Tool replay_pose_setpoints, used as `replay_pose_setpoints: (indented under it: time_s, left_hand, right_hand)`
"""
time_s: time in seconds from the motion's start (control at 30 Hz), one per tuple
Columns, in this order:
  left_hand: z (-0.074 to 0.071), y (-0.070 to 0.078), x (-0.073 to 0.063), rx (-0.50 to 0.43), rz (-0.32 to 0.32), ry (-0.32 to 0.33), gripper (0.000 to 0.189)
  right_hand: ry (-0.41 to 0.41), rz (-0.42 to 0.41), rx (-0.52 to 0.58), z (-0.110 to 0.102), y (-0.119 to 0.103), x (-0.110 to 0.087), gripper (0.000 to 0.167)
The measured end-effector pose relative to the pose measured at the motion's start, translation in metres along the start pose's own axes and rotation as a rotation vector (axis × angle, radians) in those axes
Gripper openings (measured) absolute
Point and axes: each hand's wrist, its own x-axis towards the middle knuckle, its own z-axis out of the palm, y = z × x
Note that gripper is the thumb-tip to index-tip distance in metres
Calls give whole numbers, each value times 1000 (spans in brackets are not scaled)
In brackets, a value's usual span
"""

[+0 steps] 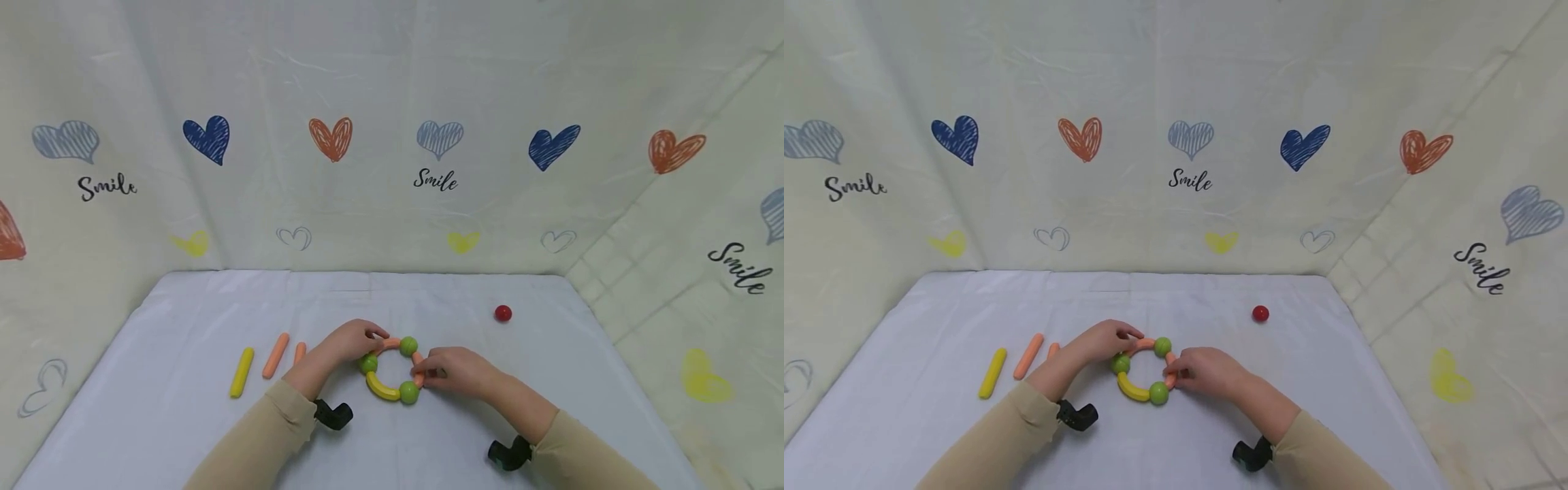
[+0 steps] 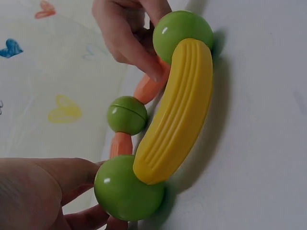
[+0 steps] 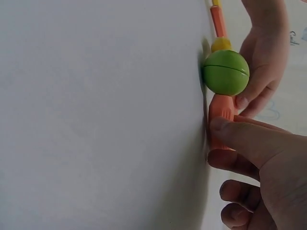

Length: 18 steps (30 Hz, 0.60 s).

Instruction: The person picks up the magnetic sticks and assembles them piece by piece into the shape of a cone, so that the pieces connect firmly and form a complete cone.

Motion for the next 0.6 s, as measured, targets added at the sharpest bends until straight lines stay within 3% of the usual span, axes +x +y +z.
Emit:
replay_pose_setpoints:
  time_s: [0.33,0.6]
  left_hand:
    - [0,-3,-20,3,-27,15,32]
    - [10,-2,-39,41,-45,89,37]
  right_hand:
    - [-15,-3,-8,-6,8,8,28]
    - [-45,-11,12,-10,16,19,30]
